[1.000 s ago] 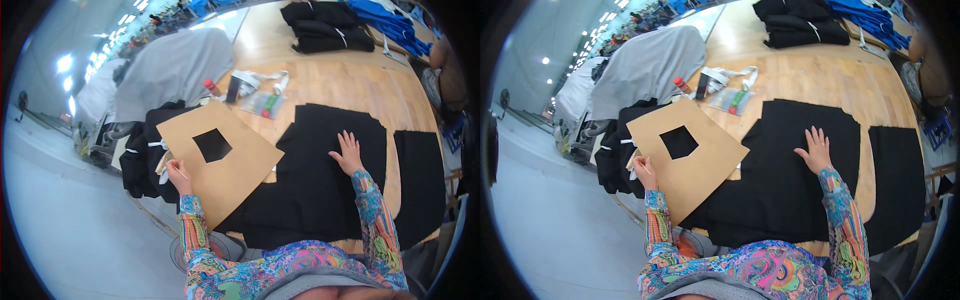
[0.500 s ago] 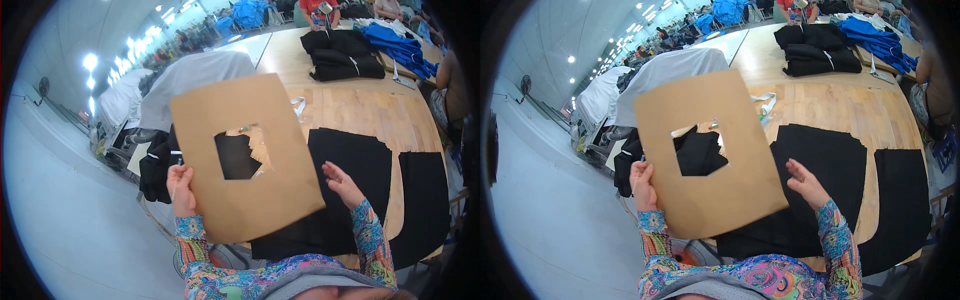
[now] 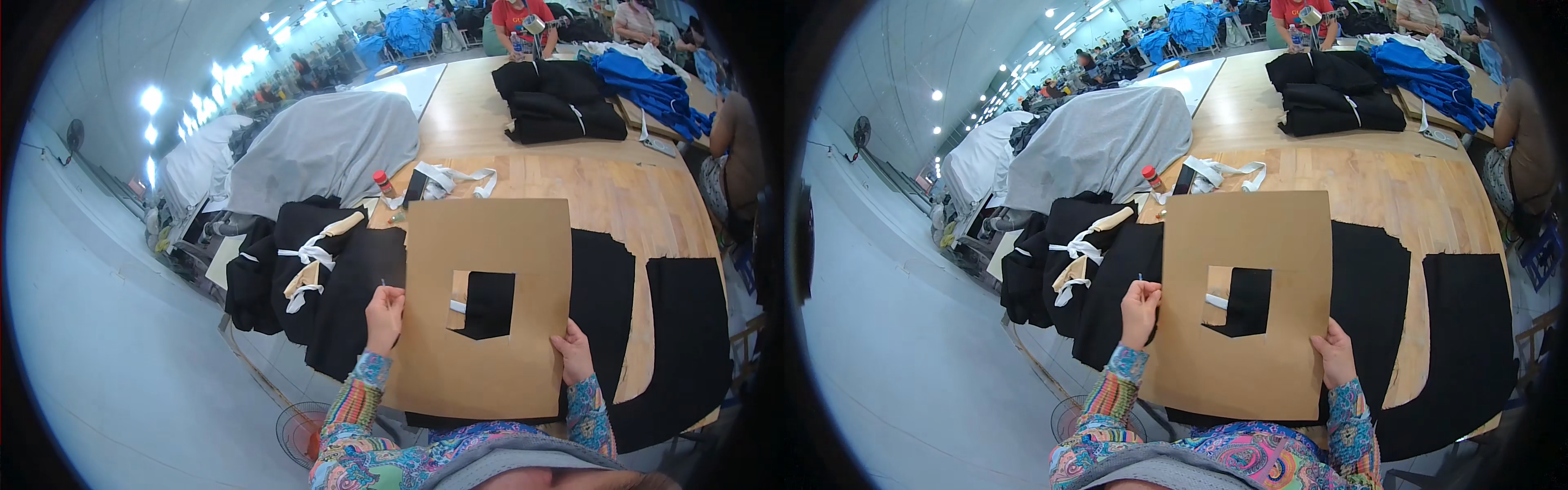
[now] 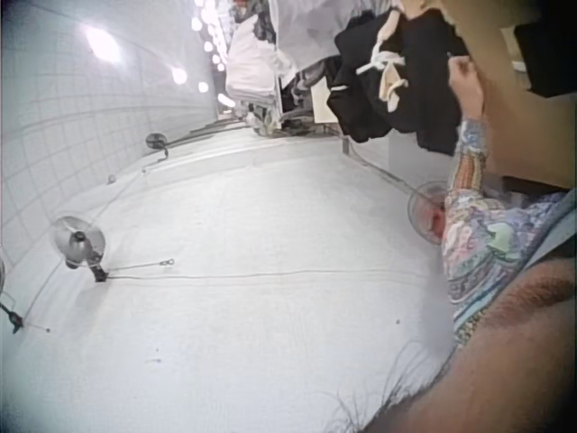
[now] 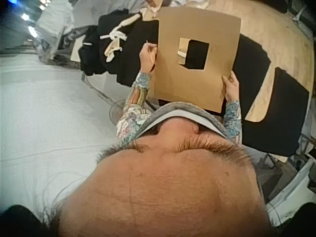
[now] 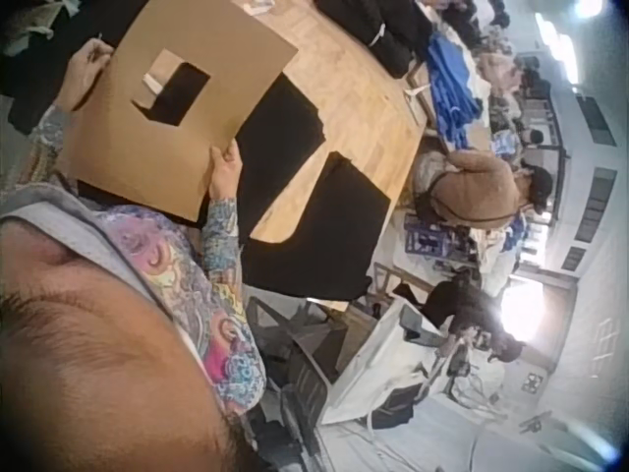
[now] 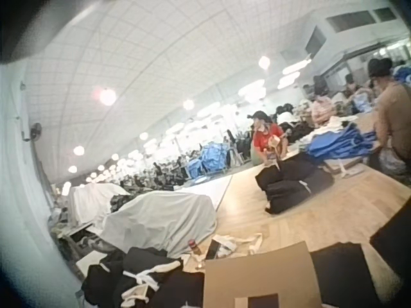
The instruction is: The person uses a cardboard template and a white marking tool to trace patterns onto a stack of black fabric. They repeatedly position the template, trace the outline, and then lift the template to reveal the marked fabric underneath.
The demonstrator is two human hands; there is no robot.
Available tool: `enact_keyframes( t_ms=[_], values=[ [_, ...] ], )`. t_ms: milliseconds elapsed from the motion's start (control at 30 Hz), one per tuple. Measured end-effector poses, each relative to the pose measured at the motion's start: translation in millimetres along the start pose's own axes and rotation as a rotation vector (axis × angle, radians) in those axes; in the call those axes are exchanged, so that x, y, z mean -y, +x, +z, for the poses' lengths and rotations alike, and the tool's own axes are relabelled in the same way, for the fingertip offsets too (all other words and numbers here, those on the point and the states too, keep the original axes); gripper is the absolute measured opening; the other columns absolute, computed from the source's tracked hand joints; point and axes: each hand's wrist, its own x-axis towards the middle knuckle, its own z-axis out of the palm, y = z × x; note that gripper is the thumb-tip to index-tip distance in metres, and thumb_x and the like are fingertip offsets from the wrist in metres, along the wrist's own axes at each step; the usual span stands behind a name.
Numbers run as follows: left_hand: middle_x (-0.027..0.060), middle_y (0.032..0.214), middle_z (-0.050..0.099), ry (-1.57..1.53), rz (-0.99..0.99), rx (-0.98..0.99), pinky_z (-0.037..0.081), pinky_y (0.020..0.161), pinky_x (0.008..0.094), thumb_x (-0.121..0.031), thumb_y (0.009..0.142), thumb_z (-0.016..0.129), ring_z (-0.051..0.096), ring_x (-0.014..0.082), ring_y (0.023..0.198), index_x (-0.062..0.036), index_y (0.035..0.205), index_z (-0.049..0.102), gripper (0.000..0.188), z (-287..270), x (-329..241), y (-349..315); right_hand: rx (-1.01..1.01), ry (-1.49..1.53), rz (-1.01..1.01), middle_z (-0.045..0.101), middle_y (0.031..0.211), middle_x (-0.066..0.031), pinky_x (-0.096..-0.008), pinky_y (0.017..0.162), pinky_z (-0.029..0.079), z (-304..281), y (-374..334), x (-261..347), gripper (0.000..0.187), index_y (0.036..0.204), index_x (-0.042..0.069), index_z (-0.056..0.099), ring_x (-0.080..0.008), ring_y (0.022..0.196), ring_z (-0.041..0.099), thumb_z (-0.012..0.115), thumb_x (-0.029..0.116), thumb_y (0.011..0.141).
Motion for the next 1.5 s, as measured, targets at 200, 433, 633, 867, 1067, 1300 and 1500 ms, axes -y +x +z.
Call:
enact_keyframes(
  t_ms=[200, 433, 633, 867, 1067, 1300, 1500],
  values=[
    [0.0113, 0.089, 0.065, -0.406, -0.095, 0.082, 0.051, 0.068, 0.0282, -0.018, 0.096, 0.049, 0.062, 0.0161, 0.077, 0.0007, 0.100, 0.055, 0.020, 62.3, -62.8, -26.7, -0.104, 0.026, -0.011, 0.057, 0.119, -0.0112, -0.0286, 0.092, 0.044, 1.6, -10.3, -3.2, 0.043, 0.128, -0.003, 0.044, -0.0175, 0.108, 0.057, 0.044, -0.009, 0.086],
    [0.0142, 0.108, 0.058, -0.792, -0.430, 0.325, 0.048, 0.084, 0.0306, -0.005, 0.089, 0.056, 0.059, 0.0189, 0.094, -0.0034, 0.095, 0.047, 0.011, 150.3, -58.3, -57.6, -0.139, 0.013, -0.005, 0.057, 0.119, -0.0105, -0.0279, 0.091, 0.045, 3.4, -23.1, -8.8, 0.042, 0.129, -0.003, 0.044, -0.0160, 0.107, 0.057, 0.046, -0.007, 0.087],
    [0.0108, 0.099, 0.059, -1.002, -0.662, 0.313, 0.047, 0.076, 0.0310, 0.000, 0.083, 0.061, 0.058, 0.0167, 0.086, -0.0086, 0.083, 0.040, 0.022, 185.5, -49.9, -37.1, -0.128, 0.027, -0.008, 0.057, 0.120, -0.0094, -0.0272, 0.091, 0.045, 0.7, -30.5, -9.0, 0.042, 0.129, -0.003, 0.044, -0.0147, 0.107, 0.056, 0.045, -0.007, 0.088],
    [0.0059, 0.088, 0.062, -1.062, -0.676, 0.230, 0.049, 0.075, 0.0305, 0.002, 0.083, 0.061, 0.059, 0.0165, 0.082, -0.0097, 0.082, 0.046, 0.019, 197.9, -39.6, -31.7, -0.147, 0.015, 0.010, 0.057, 0.119, -0.0090, -0.0266, 0.090, 0.045, -0.6, -31.1, -13.2, 0.040, 0.128, -0.003, 0.044, -0.0142, 0.106, 0.056, 0.045, -0.006, 0.088],
    [0.0055, 0.088, 0.062, -1.075, -0.686, 0.259, 0.050, 0.077, 0.0299, 0.000, 0.084, 0.060, 0.060, 0.0159, 0.084, -0.0084, 0.082, 0.049, 0.014, 201.5, -34.2, -32.4, -0.150, 0.041, 0.018, 0.058, 0.117, -0.0095, -0.0270, 0.090, 0.045, -4.1, -29.2, -15.7, 0.038, 0.127, -0.003, 0.045, -0.0146, 0.105, 0.057, 0.046, -0.005, 0.089],
    [0.0086, 0.095, 0.062, -1.147, -0.687, 0.291, 0.050, 0.083, 0.0328, 0.000, 0.087, 0.057, 0.060, 0.0178, 0.090, -0.0072, 0.085, 0.049, 0.011, 195.0, -37.9, -34.4, -0.172, 0.036, 0.020, 0.058, 0.118, -0.0099, -0.0273, 0.090, 0.045, -2.9, -28.1, -17.0, 0.039, 0.127, -0.003, 0.044, -0.0153, 0.106, 0.057, 0.046, -0.006, 0.088],
    [0.0156, 0.102, 0.061, -0.743, -0.501, 0.503, 0.050, 0.084, 0.0313, 0.004, 0.084, 0.059, 0.060, 0.0209, 0.095, -0.0081, 0.088, 0.045, 0.018, 163.2, -35.1, -36.7, -0.198, 0.041, 0.016, 0.058, 0.118, -0.0106, -0.0280, 0.090, 0.046, -6.0, -28.3, -16.6, 0.042, 0.129, -0.003, 0.042, -0.0163, 0.105, 0.057, 0.049, -0.004, 0.088]
  ],
)
